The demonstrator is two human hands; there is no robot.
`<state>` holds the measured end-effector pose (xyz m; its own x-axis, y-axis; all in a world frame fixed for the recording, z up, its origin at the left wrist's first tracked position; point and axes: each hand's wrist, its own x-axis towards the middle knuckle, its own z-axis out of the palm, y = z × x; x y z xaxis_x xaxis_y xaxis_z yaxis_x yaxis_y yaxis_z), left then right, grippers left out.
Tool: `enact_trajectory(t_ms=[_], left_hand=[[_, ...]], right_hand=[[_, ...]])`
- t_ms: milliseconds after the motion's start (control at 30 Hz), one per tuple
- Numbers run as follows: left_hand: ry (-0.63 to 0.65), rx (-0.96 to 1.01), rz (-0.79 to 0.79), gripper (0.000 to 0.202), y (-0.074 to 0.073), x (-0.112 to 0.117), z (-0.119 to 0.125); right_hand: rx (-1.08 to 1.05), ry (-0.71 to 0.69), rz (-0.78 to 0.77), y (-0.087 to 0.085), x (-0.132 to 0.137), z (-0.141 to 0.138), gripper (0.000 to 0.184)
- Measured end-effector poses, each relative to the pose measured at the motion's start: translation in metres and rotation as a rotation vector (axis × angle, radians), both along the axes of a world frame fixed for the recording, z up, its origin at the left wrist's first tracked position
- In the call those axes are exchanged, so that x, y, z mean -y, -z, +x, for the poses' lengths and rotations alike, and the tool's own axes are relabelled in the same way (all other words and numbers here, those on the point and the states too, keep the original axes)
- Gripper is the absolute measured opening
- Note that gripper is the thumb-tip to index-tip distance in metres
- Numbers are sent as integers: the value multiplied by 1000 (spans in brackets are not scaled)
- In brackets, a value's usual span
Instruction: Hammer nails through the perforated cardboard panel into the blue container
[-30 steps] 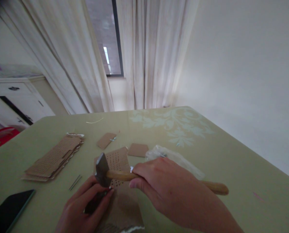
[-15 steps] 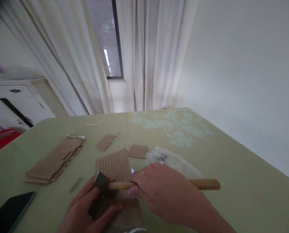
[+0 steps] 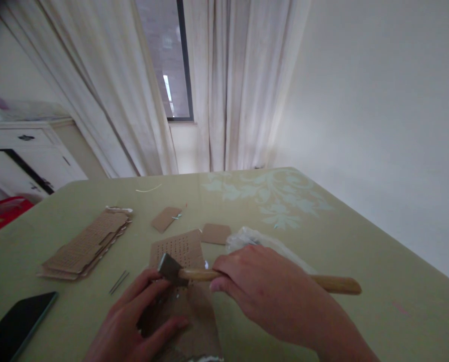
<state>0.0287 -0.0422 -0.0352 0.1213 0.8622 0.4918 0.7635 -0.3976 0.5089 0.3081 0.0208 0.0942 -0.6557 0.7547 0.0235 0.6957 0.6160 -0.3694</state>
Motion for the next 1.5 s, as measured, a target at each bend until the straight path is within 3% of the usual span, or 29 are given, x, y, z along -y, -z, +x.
enact_trajectory(t_ms=[133,233,333,433,500,600,700,800,867,967,1167,1500], left_hand=[[-87,25,32,29,-14,-2,-31],[-191,-16,-60,31,-16,-8,-65],[-240,-126,-290,30,0,-14,-86],[-292,-234,-543,29,20,-17,-92],[-298,-259,-608,28,30,-17,-91],[-259,-276,-563,30,34,-16,-90],[-305,-249,-484,33,21,-15,-87],[-380,-49,-371,34,-4,-14,-76],[-317,93,-296,41,-19,-13,-62],[-92,215,-314,31,-33,-12,-32],[-33,412,-428,24,-33,-12,16],[-82,428,-439,26,-31,-9,22]], right_hand=[[67,-2,-70,-7,-3,8,24],[77,-1,-76,-11,-5,9,26],[84,4,-76,-11,-6,9,27],[83,-7,-65,-9,-5,10,26],[87,-15,-60,-8,-5,11,26],[85,-5,-55,-8,-5,12,27],[88,15,-57,-9,-6,12,28],[99,17,-53,-10,-7,12,28],[108,11,-53,-9,-8,13,28],[131,7,-61,-8,-8,13,29],[167,-7,-61,-5,-11,9,29],[184,-14,-55,-1,-10,8,26]])
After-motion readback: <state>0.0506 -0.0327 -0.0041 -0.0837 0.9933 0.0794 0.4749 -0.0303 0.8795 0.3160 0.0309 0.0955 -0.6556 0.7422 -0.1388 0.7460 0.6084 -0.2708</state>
